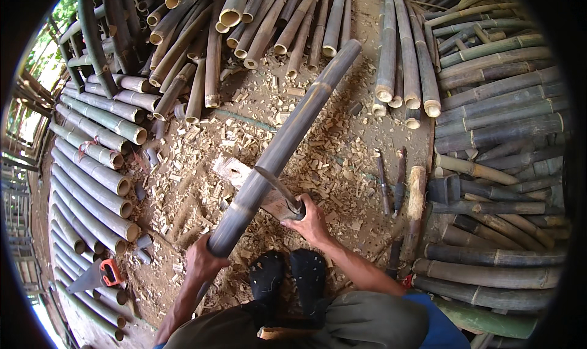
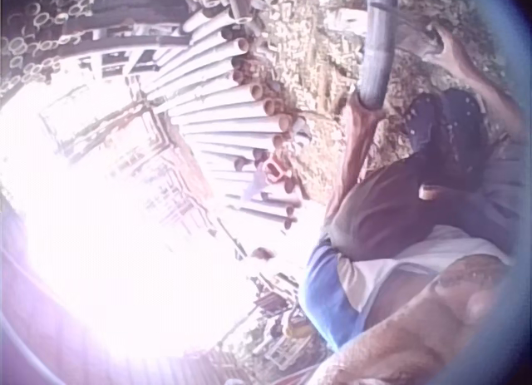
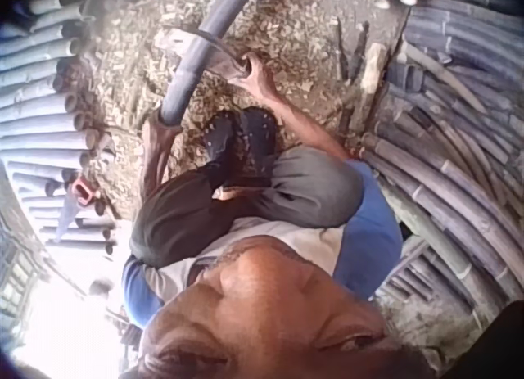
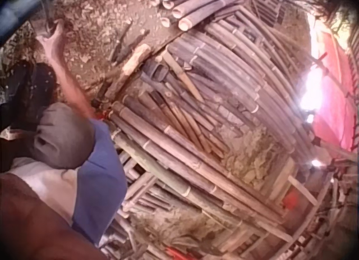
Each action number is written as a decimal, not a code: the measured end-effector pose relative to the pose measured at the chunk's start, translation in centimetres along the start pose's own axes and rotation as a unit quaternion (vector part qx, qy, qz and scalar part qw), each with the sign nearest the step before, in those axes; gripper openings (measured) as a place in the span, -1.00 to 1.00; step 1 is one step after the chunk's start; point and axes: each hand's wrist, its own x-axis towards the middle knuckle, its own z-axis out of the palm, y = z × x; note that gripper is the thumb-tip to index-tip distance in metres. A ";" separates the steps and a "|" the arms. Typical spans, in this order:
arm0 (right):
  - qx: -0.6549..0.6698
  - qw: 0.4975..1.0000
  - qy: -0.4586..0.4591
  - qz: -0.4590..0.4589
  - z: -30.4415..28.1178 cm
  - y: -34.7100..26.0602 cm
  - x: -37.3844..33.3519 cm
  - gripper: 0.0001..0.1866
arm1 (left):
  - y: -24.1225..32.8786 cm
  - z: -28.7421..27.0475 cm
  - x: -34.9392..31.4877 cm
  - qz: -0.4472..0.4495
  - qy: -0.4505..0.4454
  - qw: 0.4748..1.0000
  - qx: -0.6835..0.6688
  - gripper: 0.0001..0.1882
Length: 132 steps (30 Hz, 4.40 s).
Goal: The person strips the outer skin from a bamboo pole using a knife.
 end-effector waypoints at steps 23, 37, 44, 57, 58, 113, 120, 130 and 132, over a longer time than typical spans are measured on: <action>-0.009 1.000 -0.020 0.001 -0.7 1.4 -0.8 -0.42 | 4.5 3.5 1.8 -0.004 0.155 0.978 0.141 0.05; -0.039 0.997 -0.019 -0.059 -0.6 2.2 -3.3 -0.39 | 8.7 -0.6 6.6 0.006 -0.074 0.996 0.045 -0.16; -0.091 0.995 0.004 0.048 -4.6 1.2 1.6 -0.43 | 6.6 2.9 2.5 -0.012 0.115 0.984 0.137 -0.07; -0.219 0.970 -0.088 -0.052 -5.8 -0.7 13.3 -0.57 | 4.0 3.8 4.0 0.037 0.146 0.983 0.108 -0.41; -0.267 0.949 -0.112 -0.128 -5.6 -1.0 12.0 -0.57 | 4.1 3.7 3.9 0.039 0.137 0.984 0.105 -0.42; -0.331 0.909 -0.104 -0.232 -5.6 -0.5 10.8 -0.57 | 5.5 6.0 5.1 0.029 0.176 0.976 0.124 -0.57; -0.281 0.946 -0.136 -0.085 -5.5 -1.2 11.6 -0.52 | 4.9 3.0 6.9 0.021 0.017 0.998 0.060 -0.38; -0.330 0.933 -0.076 -0.122 -5.0 1.0 11.6 -0.54 | 5.4 5.5 7.2 0.039 0.121 0.986 0.109 -0.13; -0.344 0.924 0.027 -0.165 -6.2 3.7 13.4 -0.56 | 9.2 3.2 7.3 0.015 0.022 0.995 0.094 -0.29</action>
